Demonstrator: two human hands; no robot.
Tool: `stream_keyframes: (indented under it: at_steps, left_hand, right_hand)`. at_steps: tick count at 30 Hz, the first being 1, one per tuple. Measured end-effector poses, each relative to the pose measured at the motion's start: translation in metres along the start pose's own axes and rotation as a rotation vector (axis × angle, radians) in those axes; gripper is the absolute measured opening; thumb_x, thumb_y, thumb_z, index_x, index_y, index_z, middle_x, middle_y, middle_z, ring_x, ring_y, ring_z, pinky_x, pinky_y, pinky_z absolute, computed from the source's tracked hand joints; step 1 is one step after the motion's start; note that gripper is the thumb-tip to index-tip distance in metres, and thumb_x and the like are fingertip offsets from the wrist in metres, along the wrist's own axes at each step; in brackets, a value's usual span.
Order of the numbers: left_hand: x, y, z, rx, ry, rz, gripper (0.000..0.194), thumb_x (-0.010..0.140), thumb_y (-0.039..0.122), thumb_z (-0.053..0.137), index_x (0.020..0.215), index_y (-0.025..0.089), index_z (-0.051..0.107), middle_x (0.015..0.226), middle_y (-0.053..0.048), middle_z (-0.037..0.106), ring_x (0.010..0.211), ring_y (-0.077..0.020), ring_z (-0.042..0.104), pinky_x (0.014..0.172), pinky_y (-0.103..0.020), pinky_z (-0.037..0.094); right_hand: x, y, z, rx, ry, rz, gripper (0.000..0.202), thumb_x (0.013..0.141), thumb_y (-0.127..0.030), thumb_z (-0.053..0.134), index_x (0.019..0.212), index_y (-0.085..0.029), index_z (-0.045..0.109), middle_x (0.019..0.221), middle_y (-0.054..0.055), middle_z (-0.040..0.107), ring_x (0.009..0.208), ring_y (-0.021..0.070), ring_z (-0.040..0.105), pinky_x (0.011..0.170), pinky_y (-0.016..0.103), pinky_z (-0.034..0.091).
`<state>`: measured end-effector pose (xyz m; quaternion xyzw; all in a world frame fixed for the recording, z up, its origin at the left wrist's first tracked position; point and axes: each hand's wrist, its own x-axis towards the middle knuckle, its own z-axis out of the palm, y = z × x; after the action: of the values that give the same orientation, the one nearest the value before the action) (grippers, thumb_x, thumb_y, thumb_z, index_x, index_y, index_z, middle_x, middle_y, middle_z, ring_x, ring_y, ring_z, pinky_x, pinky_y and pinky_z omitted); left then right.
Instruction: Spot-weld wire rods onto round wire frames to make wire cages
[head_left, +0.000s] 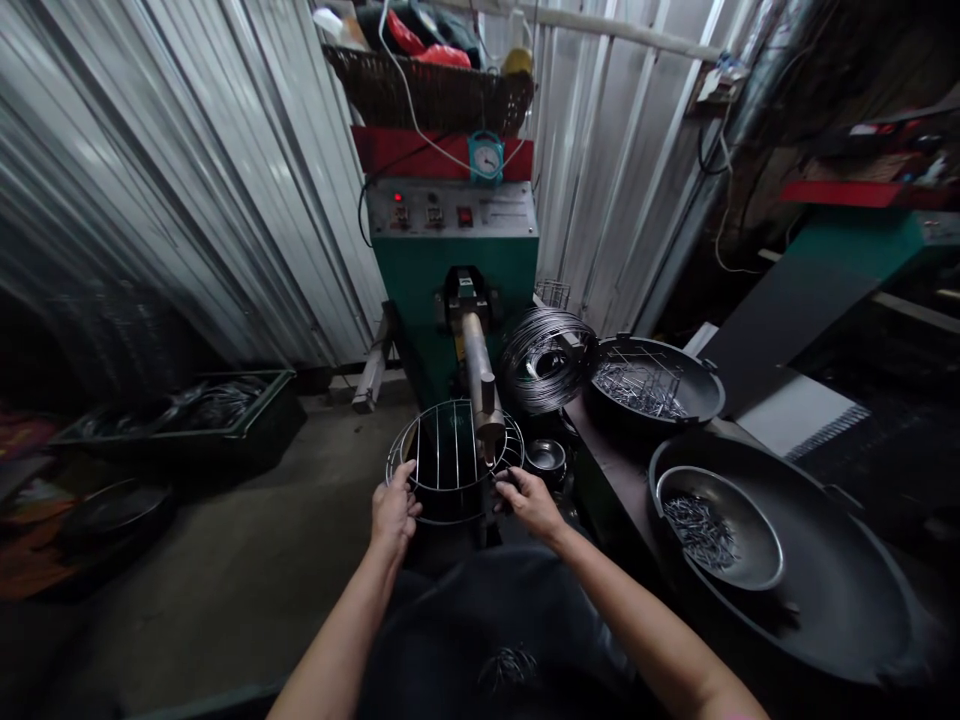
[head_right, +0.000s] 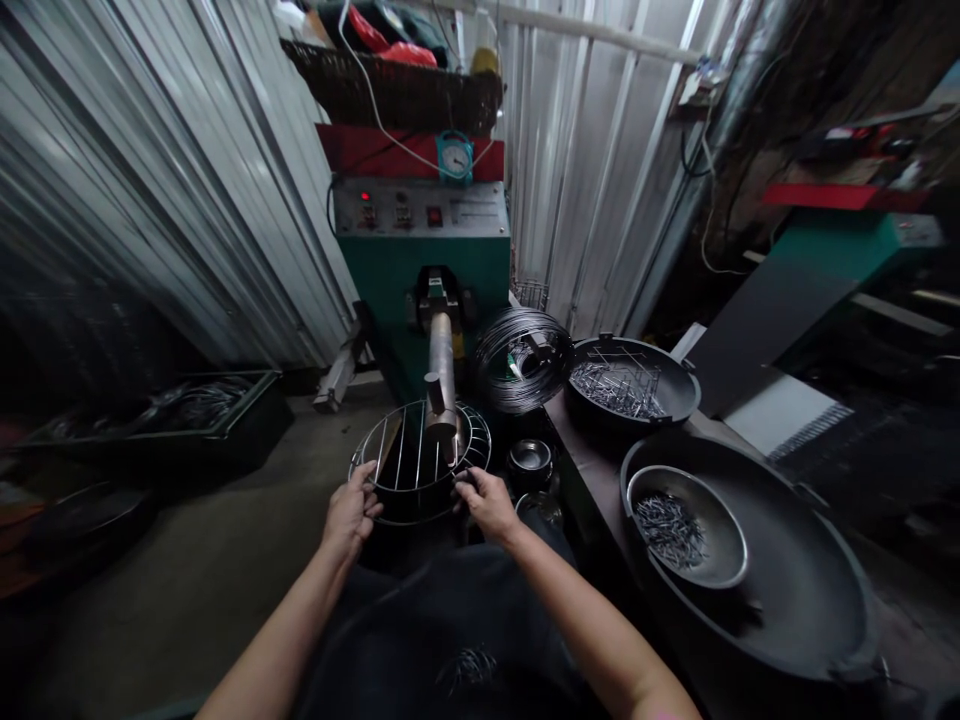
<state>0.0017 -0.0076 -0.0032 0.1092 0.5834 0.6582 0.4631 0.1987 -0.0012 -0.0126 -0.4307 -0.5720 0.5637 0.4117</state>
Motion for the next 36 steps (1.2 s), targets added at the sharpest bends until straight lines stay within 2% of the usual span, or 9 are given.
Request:
stream_keyframes:
  at_steps: [5, 13, 21, 30, 36]
  left_hand:
    - [0.006, -0.002, 0.002, -0.028, 0.004, -0.017, 0.044, 0.046, 0.039, 0.073, 0.064, 0.019, 0.038, 0.043, 0.013, 0.028, 0.033, -0.0021, 0.02, 0.031, -0.016, 0.015]
    - [0.007, 0.002, 0.005, -0.018, 0.035, -0.027, 0.045, 0.043, 0.038, 0.073, 0.06, 0.02, 0.036, 0.042, 0.013, 0.028, 0.033, -0.0017, 0.02, 0.031, -0.016, 0.016]
    - [0.003, -0.002, -0.001, -0.015, 0.034, -0.012, 0.046, 0.044, 0.039, 0.073, 0.06, 0.02, 0.034, 0.043, 0.013, 0.027, 0.033, -0.0021, 0.021, 0.031, -0.017, 0.016]
    - [0.009, -0.003, 0.004, -0.021, 0.051, -0.018, 0.046, 0.044, 0.041, 0.073, 0.059, 0.021, 0.034, 0.043, 0.013, 0.025, 0.033, -0.0018, 0.019, 0.032, -0.018, 0.015]
    - [0.011, -0.008, 0.003, -0.022, 0.082, -0.042, 0.045, 0.044, 0.039, 0.074, 0.06, 0.02, 0.036, 0.043, 0.013, 0.025, 0.034, -0.0021, 0.019, 0.032, -0.018, 0.015]
  right_hand:
    - [0.006, -0.003, -0.001, -0.022, 0.007, -0.058, 0.015, 0.074, -0.032, 0.056, 0.077, -0.017, 0.054, 0.067, -0.003, 0.058, 0.048, 0.0089, 0.055, 0.05, 0.021, 0.043]
    - [0.013, -0.005, -0.002, -0.031, -0.008, -0.026, 0.009, 0.074, -0.027, 0.054, 0.076, -0.018, 0.054, 0.065, -0.003, 0.059, 0.046, 0.0079, 0.054, 0.047, 0.02, 0.041]
    - [0.007, -0.001, -0.002, -0.051, -0.008, -0.064, 0.011, 0.075, -0.029, 0.053, 0.075, -0.018, 0.054, 0.065, -0.003, 0.058, 0.046, 0.0087, 0.055, 0.046, 0.02, 0.042]
    - [0.011, -0.005, -0.001, -0.059, 0.051, -0.092, 0.01, 0.074, -0.028, 0.053, 0.075, -0.018, 0.054, 0.063, -0.002, 0.059, 0.045, 0.009, 0.055, 0.046, 0.02, 0.042]
    - [0.012, -0.001, -0.004, -0.084, 0.028, -0.078, 0.016, 0.075, -0.033, 0.054, 0.078, -0.018, 0.055, 0.064, -0.002, 0.059, 0.045, 0.0095, 0.054, 0.045, 0.021, 0.042]
